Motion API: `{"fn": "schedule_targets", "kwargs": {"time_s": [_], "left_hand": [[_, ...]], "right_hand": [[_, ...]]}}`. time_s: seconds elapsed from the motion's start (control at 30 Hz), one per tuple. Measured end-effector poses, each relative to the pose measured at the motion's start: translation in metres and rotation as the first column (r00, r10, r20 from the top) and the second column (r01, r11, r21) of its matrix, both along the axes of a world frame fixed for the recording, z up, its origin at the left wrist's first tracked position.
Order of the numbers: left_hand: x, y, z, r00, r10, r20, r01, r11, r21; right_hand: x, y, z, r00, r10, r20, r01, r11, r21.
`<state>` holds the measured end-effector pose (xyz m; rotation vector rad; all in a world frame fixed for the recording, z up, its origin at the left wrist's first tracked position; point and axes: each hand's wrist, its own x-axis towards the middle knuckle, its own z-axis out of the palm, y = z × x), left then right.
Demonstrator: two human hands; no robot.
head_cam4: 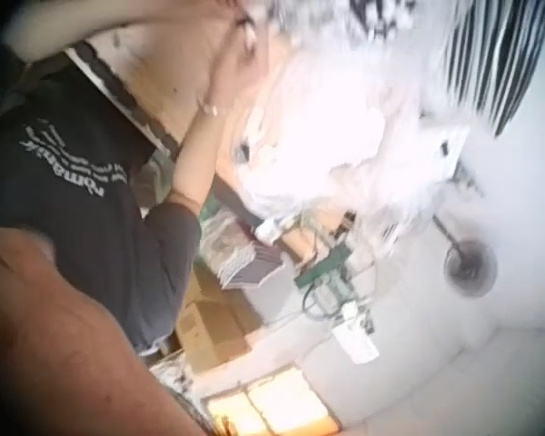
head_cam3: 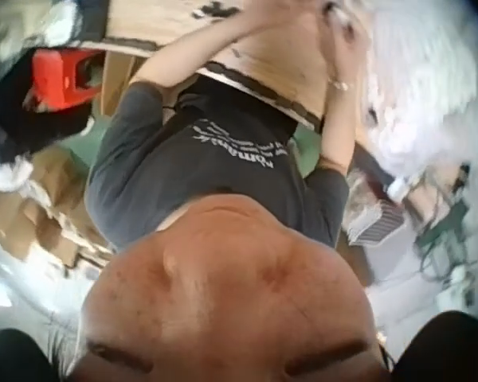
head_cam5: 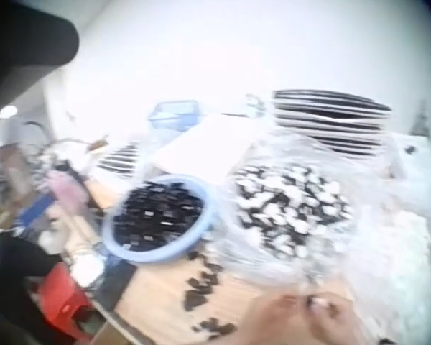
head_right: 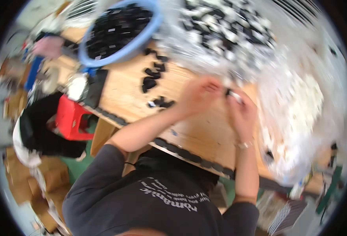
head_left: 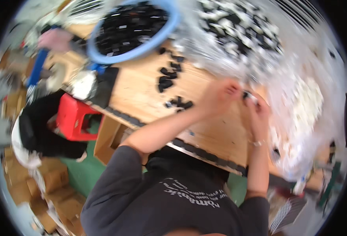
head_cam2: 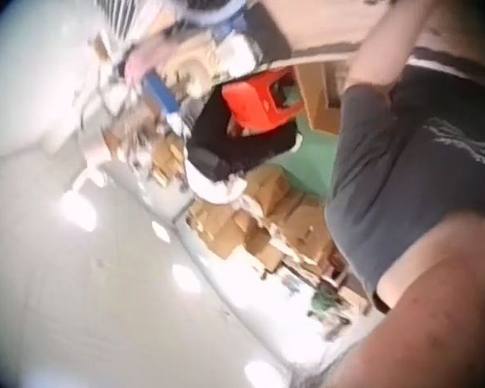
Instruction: Assembling black plastic components by inserting white plastic pieces into them at a workbench.
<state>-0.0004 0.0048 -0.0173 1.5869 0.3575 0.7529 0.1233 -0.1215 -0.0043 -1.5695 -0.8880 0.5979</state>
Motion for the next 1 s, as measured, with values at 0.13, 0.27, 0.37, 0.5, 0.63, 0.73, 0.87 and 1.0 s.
{"fn": "schedule_targets", "kwargs": {"time_s": [0.13, 0.27, 0.37, 0.5, 0.63, 0.73, 0.87, 1.0], "left_hand": [[0.002, -0.006, -0.01, 0.982, 0.041, 0.183, -0.093, 0.955, 0.282], [-0.001, -0.01, -0.005, 0.989, 0.022, 0.148, -0.051, 0.979, 0.196], [-0.003, -0.01, -0.004, 0.992, 0.008, 0.128, -0.033, 0.981, 0.19], [0.001, -0.009, -0.008, 0.993, -0.012, 0.119, -0.029, 0.938, 0.345], [0.003, -0.01, -0.007, 0.995, -0.001, 0.102, -0.03, 0.955, 0.294], [0.006, -0.012, -0.004, 0.991, 0.042, 0.127, -0.078, 0.953, 0.294], [0.008, -0.017, -0.007, 0.987, 0.032, 0.16, -0.069, 0.97, 0.233], [-0.002, -0.016, -0.002, 0.987, -0.048, 0.153, 0.04, 0.997, 0.059]], "right_hand": [[0.003, -0.011, -0.009, 0.997, 0.053, 0.059, -0.056, 0.997, 0.052], [0.003, -0.013, -0.014, 0.993, 0.09, 0.078, -0.095, 0.993, 0.067], [0.003, -0.011, -0.015, 0.993, 0.082, 0.08, -0.087, 0.995, 0.056], [0.001, -0.006, -0.019, 0.999, 0.03, 0.03, -0.032, 0.995, 0.093], [-0.007, 0.002, -0.018, 0.997, -0.065, -0.045, 0.072, 0.982, 0.175], [-0.01, 0.0, -0.012, 0.993, -0.12, -0.012, 0.12, 0.977, 0.176], [-0.002, -0.007, -0.017, 0.995, -0.099, 0.015, 0.096, 0.985, 0.143], [0.002, -0.009, -0.016, 0.998, 0.026, -0.056, -0.019, 0.993, 0.117]]}}
